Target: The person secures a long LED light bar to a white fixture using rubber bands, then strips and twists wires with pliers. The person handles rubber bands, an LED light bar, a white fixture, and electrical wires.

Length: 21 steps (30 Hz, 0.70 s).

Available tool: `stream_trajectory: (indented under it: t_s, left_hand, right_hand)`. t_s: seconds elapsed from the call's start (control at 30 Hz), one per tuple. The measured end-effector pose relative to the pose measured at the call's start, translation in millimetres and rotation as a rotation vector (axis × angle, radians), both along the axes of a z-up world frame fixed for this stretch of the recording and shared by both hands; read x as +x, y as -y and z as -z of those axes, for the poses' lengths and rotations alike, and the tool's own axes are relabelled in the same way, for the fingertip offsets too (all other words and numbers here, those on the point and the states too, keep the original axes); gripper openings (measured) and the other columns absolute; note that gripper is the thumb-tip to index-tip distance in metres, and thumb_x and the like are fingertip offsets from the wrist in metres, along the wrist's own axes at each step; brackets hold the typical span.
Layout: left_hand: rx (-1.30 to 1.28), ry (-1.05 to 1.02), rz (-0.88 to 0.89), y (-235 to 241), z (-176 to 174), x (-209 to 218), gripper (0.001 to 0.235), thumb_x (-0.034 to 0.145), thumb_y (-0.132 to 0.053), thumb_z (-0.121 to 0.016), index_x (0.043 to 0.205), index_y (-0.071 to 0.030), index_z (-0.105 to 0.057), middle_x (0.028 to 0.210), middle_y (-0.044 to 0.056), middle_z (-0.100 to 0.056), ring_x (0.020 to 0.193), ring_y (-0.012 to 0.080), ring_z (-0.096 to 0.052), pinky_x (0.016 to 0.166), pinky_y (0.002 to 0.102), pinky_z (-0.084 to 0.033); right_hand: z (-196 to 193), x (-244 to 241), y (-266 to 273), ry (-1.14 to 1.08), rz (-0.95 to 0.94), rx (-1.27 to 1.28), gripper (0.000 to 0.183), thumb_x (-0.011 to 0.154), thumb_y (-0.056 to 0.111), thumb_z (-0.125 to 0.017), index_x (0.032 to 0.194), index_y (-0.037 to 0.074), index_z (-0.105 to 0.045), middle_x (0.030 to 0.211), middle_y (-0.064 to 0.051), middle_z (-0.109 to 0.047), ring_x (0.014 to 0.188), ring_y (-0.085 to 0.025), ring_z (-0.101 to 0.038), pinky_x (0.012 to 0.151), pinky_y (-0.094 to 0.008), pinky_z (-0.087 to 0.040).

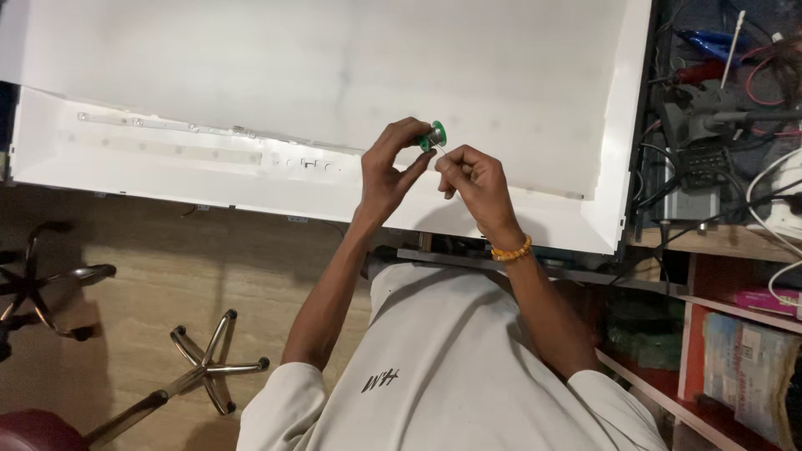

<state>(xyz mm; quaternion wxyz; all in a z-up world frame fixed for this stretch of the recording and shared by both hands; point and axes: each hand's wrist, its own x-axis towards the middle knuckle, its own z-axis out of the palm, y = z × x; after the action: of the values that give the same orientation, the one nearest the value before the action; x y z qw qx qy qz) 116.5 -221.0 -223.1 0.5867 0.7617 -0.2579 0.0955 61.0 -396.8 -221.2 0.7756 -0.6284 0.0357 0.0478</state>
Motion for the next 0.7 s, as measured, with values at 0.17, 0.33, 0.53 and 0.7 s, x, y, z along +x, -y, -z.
stream_trajectory:
  t_s: [0.17, 0.33, 0.53, 0.7]
  left_hand:
    - [-0.135, -0.14, 0.025, -13, 10, 2, 0.042, 0.091, 0.003, -0.079, 0.129, -0.005, -0.065, 0.127, 0.011, -0.066, 0.114, 0.0226, -0.072, 0.098, 0.036, -0.06]
    - [-0.227, -0.264, -0.01, -9, 17, -2, 0.043, 0.09, 0.004, -0.08, 0.13, 0.0, -0.065, 0.123, 0.013, -0.07, 0.113, 0.0223, -0.073, 0.096, 0.035, -0.061]
    - [-0.475, -0.534, 0.071, -5, 0, -11, 0.041, 0.094, -0.003, -0.077, 0.133, 0.0, -0.065, 0.118, 0.013, -0.075, 0.112, 0.021, -0.073, 0.099, 0.035, -0.064]
    - [-0.203, -0.462, 0.121, 2, -20, -27, 0.042, 0.091, -0.007, -0.079, 0.13, 0.0, -0.067, 0.116, 0.013, -0.076, 0.108, 0.0203, -0.075, 0.096, 0.035, -0.064]
  right_hand:
    - [-9, -11, 2, -0.001, 0.032, 0.086, 0.017, 0.102, 0.015, -0.069, 0.093, 0.0, -0.067, 0.071, 0.0, -0.059, 0.065, -0.008, -0.053, 0.061, -0.025, -0.044]
    - [-4, -17, 10, -0.011, 0.032, 0.097, 0.016, 0.101, 0.015, -0.07, 0.094, 0.0, -0.068, 0.07, 0.0, -0.06, 0.066, -0.008, -0.054, 0.062, -0.024, -0.044]
    - [15, -26, 4, -0.054, 0.022, -0.105, 0.014, 0.098, 0.014, -0.071, 0.096, 0.0, -0.073, 0.075, 0.0, -0.066, 0.069, -0.007, -0.058, 0.064, -0.023, -0.049]
    - [6, 34, 20, 0.141, -0.112, -0.188, 0.008, 0.097, 0.008, -0.071, 0.101, 0.001, -0.07, 0.095, -0.002, -0.069, 0.087, -0.007, -0.064, 0.079, -0.026, -0.055]
